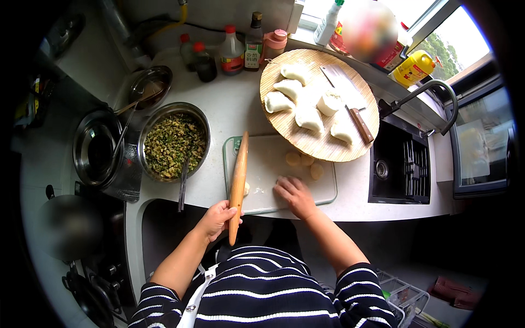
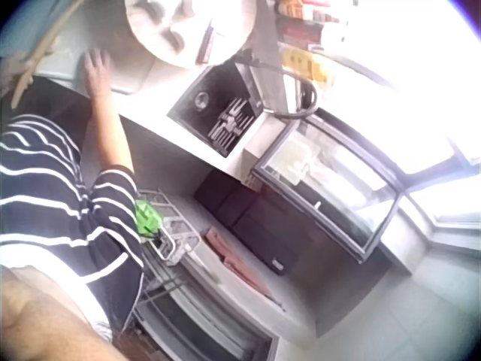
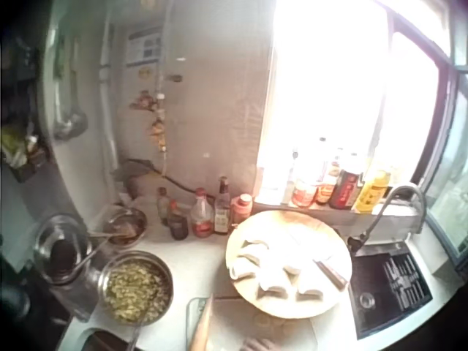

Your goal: The person rolls pieces of dough on a cutting board using a wooden pin, pours oil from a large bottle into a wok on a stove, and washes a metal pot in a sink.

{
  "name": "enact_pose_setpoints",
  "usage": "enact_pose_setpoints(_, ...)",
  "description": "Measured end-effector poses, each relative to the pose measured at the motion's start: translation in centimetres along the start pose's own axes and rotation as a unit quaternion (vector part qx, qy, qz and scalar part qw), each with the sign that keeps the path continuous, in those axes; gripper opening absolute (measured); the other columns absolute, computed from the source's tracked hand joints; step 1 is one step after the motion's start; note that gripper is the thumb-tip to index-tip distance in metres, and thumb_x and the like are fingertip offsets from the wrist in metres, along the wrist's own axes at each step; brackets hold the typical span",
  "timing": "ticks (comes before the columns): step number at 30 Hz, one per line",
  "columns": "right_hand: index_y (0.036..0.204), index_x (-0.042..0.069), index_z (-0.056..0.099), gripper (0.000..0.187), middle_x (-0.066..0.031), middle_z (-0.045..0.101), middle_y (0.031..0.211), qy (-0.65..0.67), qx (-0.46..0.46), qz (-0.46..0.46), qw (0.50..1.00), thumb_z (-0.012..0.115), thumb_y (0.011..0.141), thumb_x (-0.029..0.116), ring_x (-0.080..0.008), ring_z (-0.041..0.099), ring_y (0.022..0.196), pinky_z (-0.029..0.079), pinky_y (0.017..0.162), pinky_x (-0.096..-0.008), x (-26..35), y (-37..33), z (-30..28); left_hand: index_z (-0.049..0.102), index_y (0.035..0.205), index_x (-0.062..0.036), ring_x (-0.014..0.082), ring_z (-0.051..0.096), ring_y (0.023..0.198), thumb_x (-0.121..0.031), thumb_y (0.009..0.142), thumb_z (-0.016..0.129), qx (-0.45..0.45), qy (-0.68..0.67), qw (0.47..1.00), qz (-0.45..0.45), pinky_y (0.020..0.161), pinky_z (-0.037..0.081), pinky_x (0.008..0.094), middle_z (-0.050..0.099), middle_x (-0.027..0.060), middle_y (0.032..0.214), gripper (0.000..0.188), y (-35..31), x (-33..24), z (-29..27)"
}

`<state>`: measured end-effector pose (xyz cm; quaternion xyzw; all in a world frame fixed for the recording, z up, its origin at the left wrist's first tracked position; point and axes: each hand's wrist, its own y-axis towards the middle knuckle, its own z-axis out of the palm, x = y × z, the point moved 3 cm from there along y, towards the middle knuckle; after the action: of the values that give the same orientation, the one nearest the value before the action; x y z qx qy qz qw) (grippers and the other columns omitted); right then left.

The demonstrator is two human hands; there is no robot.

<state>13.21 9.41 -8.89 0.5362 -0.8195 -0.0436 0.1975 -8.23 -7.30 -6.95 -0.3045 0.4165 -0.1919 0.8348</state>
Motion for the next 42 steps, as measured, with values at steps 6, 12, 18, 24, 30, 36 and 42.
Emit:
enact_pose_setpoints(6,0.109,0.005,0.063,0.031,-0.0135,0.063,0.105,0.102,-0.08,0.212,0.969,0.064,0.08,0.015,-0.0281,0.06,0.094,0.048,0.083,-0.0393,0.7,2.2,-2.0,0.04,0.126,0.0034,0.017,0.062,0.09,-0.014,0.092,0.059,-0.012,0.013,0.998,0.067,0.079,0.053,0.0308,0.06,0.0132,0.106,0.043,3.6,2.0,2.6)
enact_pose_setpoints(12,0.118,-0.003,0.057,0.041,-0.0146,0.067,0.082,0.319,-0.055,0.391,0.862,0.066,0.083,0.017,-0.02,0.064,0.074,0.051,0.071,-0.032,-0.5,4.0,2.8,0.05,0.123,0.0001,0.0278,0.064,0.096,-0.009,0.079,0.062,-0.198,0.263,0.922,0.201,0.083,0.051,0.0357,0.064,0.02,0.106,0.046,10.4,2.3,7.4)
enact_pose_setpoints(18,0.111,0.001,0.06,0.03,-0.0194,0.061,0.094,0.103,-0.056,0.235,0.965,0.063,0.082,0.009,-0.0331,0.059,0.094,0.046,0.084,-0.0394,-0.2,6.0,0.8,0.054,0.119,0.0035,0.03,0.065,0.095,-0.018,0.078,0.065,-0.218,0.211,0.915,0.267,0.084,0.052,0.0389,0.066,0.0225,0.102,0.047,9.2,4.4,9.3)
enact_pose_setpoints(24,0.068,0.004,0.049,0.014,-0.0087,0.049,0.068,0.156,-0.113,0.045,0.98,0.057,0.071,-0.006,-0.027,0.05,0.064,0.041,0.058,-0.0392,2.9,6.5,-1.8,0.053,0.118,0.0,0.0206,0.065,0.082,-0.022,0.078,0.072,-0.333,0.137,0.88,0.309,0.074,0.053,0.0336,0.063,0.0159,0.098,0.049,0.6,5.5,8.3)
enact_pose_setpoints(30,0.13,0.01,0.047,0.059,-0.0206,0.038,0.139,0.086,-0.102,-0.082,0.988,0.063,0.074,0.002,-0.0386,0.035,0.13,0.031,0.104,-0.0479,12.0,7.4,-5.9,0.053,0.117,-0.0005,0.0194,0.065,0.081,-0.024,0.08,0.072,-0.434,0.072,0.83,0.343,0.075,0.053,0.0316,0.064,0.015,0.101,0.048,-9.1,9.5,6.2)
enact_pose_setpoints(36,0.142,0.01,0.036,0.068,-0.0219,0.022,0.151,0.111,-0.086,-0.214,0.967,0.064,0.08,0.014,-0.042,0.019,0.139,0.02,0.111,-0.0553,24.6,4.7,-5.1,0.056,0.118,-0.0016,0.0164,0.065,0.089,-0.023,0.084,0.069,-0.505,-0.028,0.787,0.353,0.08,0.052,0.0296,0.066,0.011,0.102,0.043,-20.2,18.9,2.8)
enact_pose_setpoints(42,0.133,0.005,0.045,0.067,-0.0229,0.035,0.141,0.238,0.034,-0.292,0.926,0.069,0.071,-0.002,-0.0401,0.034,0.132,0.032,0.107,-0.0464,43.0,-3.5,-0.7,0.059,0.112,-0.0023,0.0146,0.065,0.086,-0.018,0.083,0.071,-0.581,-0.102,0.737,0.329,0.077,0.053,0.0278,0.066,0.0096,0.098,0.035,-29.3,35.7,-2.5)
